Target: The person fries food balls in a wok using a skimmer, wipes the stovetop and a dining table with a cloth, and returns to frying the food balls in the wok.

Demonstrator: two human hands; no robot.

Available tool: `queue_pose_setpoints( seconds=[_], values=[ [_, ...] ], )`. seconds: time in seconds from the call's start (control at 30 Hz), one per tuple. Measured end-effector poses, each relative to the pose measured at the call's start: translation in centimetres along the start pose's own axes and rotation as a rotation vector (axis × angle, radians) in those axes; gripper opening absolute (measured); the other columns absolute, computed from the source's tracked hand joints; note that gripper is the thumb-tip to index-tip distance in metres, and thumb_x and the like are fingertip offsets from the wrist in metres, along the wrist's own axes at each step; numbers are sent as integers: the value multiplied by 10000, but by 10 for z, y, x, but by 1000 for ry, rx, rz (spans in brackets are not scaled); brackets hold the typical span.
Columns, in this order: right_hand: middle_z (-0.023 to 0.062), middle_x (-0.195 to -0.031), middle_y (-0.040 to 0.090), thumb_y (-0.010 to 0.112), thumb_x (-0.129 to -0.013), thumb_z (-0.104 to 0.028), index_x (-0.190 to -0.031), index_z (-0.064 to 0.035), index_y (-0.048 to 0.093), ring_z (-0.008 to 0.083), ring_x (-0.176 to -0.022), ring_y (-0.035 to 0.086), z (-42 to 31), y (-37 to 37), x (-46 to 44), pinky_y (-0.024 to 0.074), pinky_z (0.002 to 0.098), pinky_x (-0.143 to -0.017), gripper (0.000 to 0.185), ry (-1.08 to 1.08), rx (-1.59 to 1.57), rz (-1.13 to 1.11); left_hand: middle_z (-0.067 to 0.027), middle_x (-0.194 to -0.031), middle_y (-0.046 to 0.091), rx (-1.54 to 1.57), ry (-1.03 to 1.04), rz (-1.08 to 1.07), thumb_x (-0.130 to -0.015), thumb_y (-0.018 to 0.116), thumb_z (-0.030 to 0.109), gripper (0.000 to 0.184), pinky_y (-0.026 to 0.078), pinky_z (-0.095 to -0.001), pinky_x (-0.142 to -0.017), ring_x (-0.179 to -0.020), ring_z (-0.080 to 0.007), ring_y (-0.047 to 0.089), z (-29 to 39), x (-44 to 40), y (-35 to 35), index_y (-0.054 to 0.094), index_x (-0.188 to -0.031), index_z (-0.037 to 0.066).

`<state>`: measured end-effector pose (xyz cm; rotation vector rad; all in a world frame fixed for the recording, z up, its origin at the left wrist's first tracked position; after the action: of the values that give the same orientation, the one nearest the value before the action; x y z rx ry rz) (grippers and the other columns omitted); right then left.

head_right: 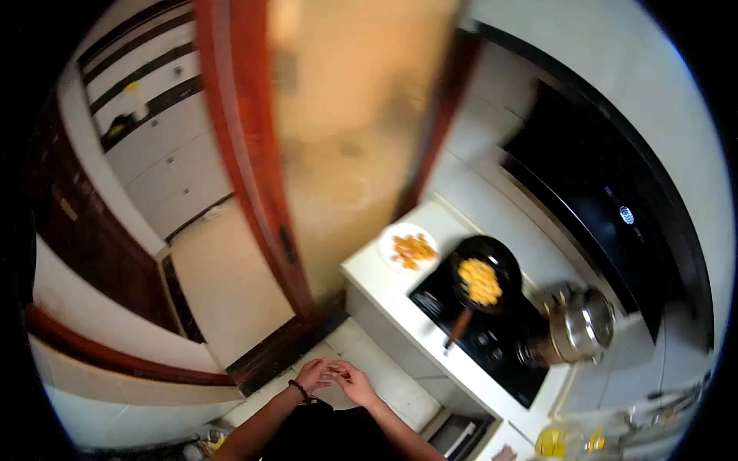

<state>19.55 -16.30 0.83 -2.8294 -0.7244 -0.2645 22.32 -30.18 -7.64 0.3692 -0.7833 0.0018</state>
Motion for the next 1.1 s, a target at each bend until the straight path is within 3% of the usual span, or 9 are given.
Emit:
queue_pose_setpoints(
  seconds=[0.13, 0.27, 0.5, 0.7, 0.73, 0.77, 0.9, 1.0, 1.1],
  values=[
    [53, -1060, 681, 614, -1005, -108, -1356, -43, 543, 126, -932, 647, -45, 129, -92, 522, 279, -829, 363, -57, 33, -311, -80, -1147, 669, 249, 145, 187, -1020, 562, 446, 400, 569, -380, -817, -980, -219, 679, 49, 48, -145, 588, -1224, 103],
    [61, -1127, 667, 611, -1009, -118, -1374, -49, 528, 135, -975, 650, -79, 225, -165, 531, 296, -844, 381, -35, 41, -429, -95, -1137, 676, 438, 223, 322, -1039, 542, 433, 380, 568, -404, -812, -990, -226, 682, 84, 67, -261, 589, -1205, 94],
    [106, -1205, 653, 580, -1023, -91, -1395, -25, 490, 173, -1076, 654, -122, 301, -294, 529, 314, -933, 389, 60, -92, -512, -56, -1031, 677, 508, 273, 314, -1036, 563, 357, 283, 582, -330, -689, -854, -187, 698, 166, -2, -362, 593, -1173, 111],
    [126, -1191, 676, 566, -1021, -68, -1404, 2, 464, 195, -1083, 673, -167, 303, -439, 534, 330, -955, 403, 20, -142, -204, -73, -1025, 693, 365, 260, 116, -1041, 558, 339, 294, 587, -295, -631, -801, -180, 694, 271, -137, -435, 593, -1178, 81],
    [135, -1194, 677, 568, -1019, -70, -1409, 6, 457, 201, -1072, 679, -190, 293, -467, 536, 334, -951, 412, -10, -41, -108, -78, -1040, 691, 265, 227, 148, -1036, 567, 345, 310, 589, -298, -637, -799, -187, 697, 302, -152, -448, 590, -1188, 76],
    [140, -1217, 673, 576, -1015, -74, -1416, 3, 457, 199, -1059, 684, -202, 289, -486, 538, 338, -944, 425, -47, -165, -65, -84, -1055, 689, 160, 189, 172, -1031, 576, 351, 326, 590, -300, -643, -797, -194, 699, 334, -170, -456, 586, -1199, 71],
    [155, -1220, 671, 597, -1020, -120, -1410, -29, 484, 194, -1077, 676, -256, 250, -544, 537, 325, -938, 416, -23, -131, 91, -116, -1106, 679, -31, 21, 64, -1029, 580, 328, 342, 599, -350, -675, -896, -230, 703, 448, -221, -494, 567, -1242, 60],
    [157, -1229, 667, 593, -1022, -119, -1418, -33, 486, 190, -1066, 678, -221, 216, -576, 541, 330, -929, 419, 89, -307, 309, -106, -1077, 664, -139, -23, 113, -1030, 579, 310, 317, 575, -330, -644, -849, -231, 688, 537, -260, -515, 571, -1213, 51],
    [164, -1182, 690, 581, -1027, -157, -1406, -33, 501, 202, -1048, 684, -170, 187, -582, 548, 345, -918, 406, 220, -298, 528, -98, -1073, 658, -129, -27, 22, -1031, 576, 326, 316, 574, -349, -668, -831, -225, 680, 579, -337, -528, 573, -1198, 58]
  ],
)
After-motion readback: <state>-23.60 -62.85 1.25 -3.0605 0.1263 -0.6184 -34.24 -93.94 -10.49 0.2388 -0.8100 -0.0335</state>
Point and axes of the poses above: each hand's wrist, its own x-axis away from the middle knuckle, its own y-axis out of the palm, z = x × y, the point moved 8 cm from there along -x, towards the middle knuckle
